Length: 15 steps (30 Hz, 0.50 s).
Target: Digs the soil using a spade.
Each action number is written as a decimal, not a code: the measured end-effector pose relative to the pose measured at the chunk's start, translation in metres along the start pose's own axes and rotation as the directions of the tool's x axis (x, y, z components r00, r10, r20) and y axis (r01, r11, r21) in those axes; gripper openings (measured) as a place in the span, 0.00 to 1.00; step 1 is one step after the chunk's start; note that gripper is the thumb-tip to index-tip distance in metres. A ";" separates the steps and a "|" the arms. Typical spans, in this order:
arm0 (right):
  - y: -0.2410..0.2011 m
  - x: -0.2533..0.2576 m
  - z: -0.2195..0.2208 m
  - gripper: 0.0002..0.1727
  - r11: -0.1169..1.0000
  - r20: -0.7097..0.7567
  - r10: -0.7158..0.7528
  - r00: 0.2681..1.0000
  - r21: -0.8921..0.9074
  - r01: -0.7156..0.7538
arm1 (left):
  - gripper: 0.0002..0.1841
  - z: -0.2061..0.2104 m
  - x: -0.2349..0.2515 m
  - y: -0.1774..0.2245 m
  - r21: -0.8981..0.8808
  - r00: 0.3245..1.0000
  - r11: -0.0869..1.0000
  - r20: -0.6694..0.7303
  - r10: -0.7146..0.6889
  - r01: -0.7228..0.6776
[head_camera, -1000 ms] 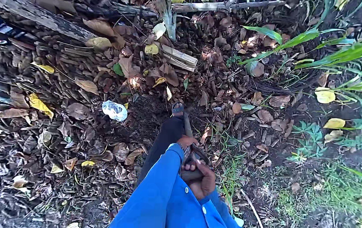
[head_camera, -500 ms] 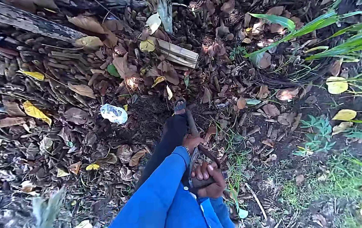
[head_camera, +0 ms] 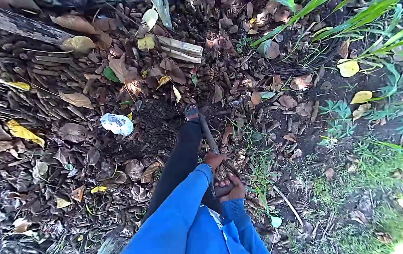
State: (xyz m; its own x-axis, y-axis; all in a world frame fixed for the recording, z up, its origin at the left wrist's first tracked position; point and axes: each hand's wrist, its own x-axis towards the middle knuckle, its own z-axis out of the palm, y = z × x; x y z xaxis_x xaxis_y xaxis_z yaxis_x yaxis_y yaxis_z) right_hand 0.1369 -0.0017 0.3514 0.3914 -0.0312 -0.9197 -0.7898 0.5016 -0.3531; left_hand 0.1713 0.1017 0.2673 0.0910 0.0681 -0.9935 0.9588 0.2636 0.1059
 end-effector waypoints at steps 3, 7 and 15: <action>-0.009 -0.011 0.059 0.15 1.000 0.035 0.022 0.999 0.008 -0.023 | 0.29 -0.037 -0.019 0.035 0.014 0.999 0.999 0.030 0.044 -0.045; -0.029 -0.007 0.109 0.15 1.000 0.133 0.019 0.991 0.009 -0.020 | 0.19 -0.064 -0.020 0.081 -0.001 0.997 1.000 0.069 0.022 -0.022; -0.072 0.038 0.117 0.06 0.993 0.398 -0.013 0.917 0.115 -0.035 | 0.16 -0.046 0.007 0.128 -0.137 0.994 0.990 0.107 0.002 0.013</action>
State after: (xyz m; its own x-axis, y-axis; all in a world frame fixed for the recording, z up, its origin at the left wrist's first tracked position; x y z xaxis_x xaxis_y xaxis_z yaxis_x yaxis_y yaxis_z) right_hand 0.2643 0.0620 0.3616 0.5575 0.3087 -0.7706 -0.7436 0.5984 -0.2983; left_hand 0.2823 0.1803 0.2755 0.1211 -0.0348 -0.9920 0.9139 0.3940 0.0978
